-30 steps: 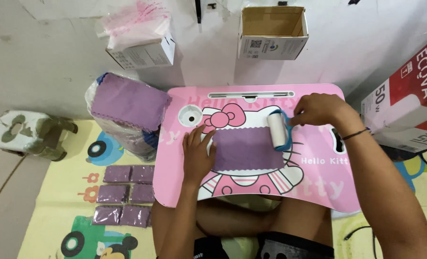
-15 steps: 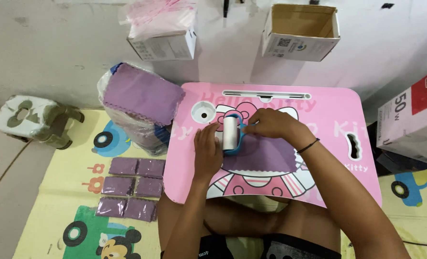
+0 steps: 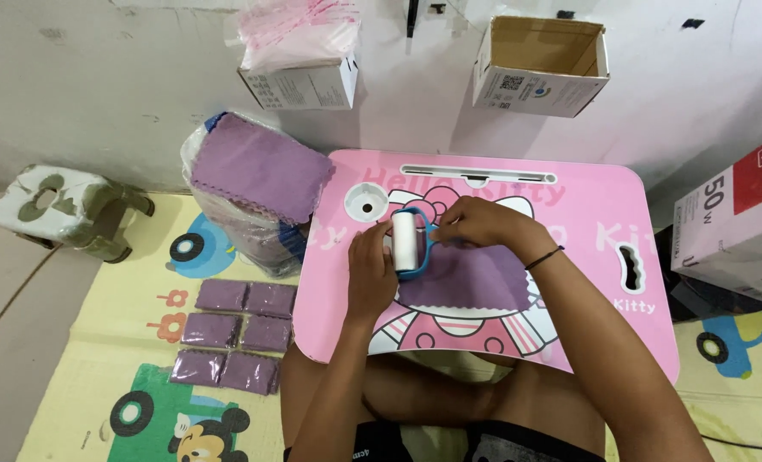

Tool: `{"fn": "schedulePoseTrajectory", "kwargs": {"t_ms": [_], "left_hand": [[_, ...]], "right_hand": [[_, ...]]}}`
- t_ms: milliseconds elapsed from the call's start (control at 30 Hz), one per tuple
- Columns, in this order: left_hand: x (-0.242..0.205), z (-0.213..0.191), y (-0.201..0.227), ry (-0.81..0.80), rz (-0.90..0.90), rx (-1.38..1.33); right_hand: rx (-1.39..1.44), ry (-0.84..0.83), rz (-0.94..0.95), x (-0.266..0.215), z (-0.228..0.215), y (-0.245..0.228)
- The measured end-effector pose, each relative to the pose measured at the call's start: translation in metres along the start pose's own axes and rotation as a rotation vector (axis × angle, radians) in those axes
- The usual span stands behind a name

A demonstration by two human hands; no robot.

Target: Using a lint roller to remove lint and debris from small pieces of purple fabric.

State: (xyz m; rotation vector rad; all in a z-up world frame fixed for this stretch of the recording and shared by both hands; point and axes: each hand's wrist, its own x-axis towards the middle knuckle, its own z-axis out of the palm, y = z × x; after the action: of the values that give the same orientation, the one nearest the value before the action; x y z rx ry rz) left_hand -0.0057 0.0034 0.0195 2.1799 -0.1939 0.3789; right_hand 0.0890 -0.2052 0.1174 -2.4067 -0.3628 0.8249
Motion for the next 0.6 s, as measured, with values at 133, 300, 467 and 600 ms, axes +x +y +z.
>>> {"fn": "schedulePoseTrajectory", "kwargs": {"t_ms": [133, 300, 467, 600], "left_hand": [[0.002, 0.005, -0.002, -0.052, 0.034, 0.126], [0.001, 0.01, 0.001, -0.096, 0.09, 0.406], [0.0, 0.006, 0.007, -0.09, 0.115, 0.37], [0.001, 0.007, 0.007, -0.046, 0.174, 0.327]], "right_hand": [[0.096, -0.019, -0.032, -0.006, -0.007, 0.038], [0.187, -0.016, -0.008, -0.031, -0.031, 0.102], [0.176, 0.029, 0.166, -0.096, -0.07, 0.118], [0.164, 0.075, 0.275, -0.13, -0.083, 0.12]]}}
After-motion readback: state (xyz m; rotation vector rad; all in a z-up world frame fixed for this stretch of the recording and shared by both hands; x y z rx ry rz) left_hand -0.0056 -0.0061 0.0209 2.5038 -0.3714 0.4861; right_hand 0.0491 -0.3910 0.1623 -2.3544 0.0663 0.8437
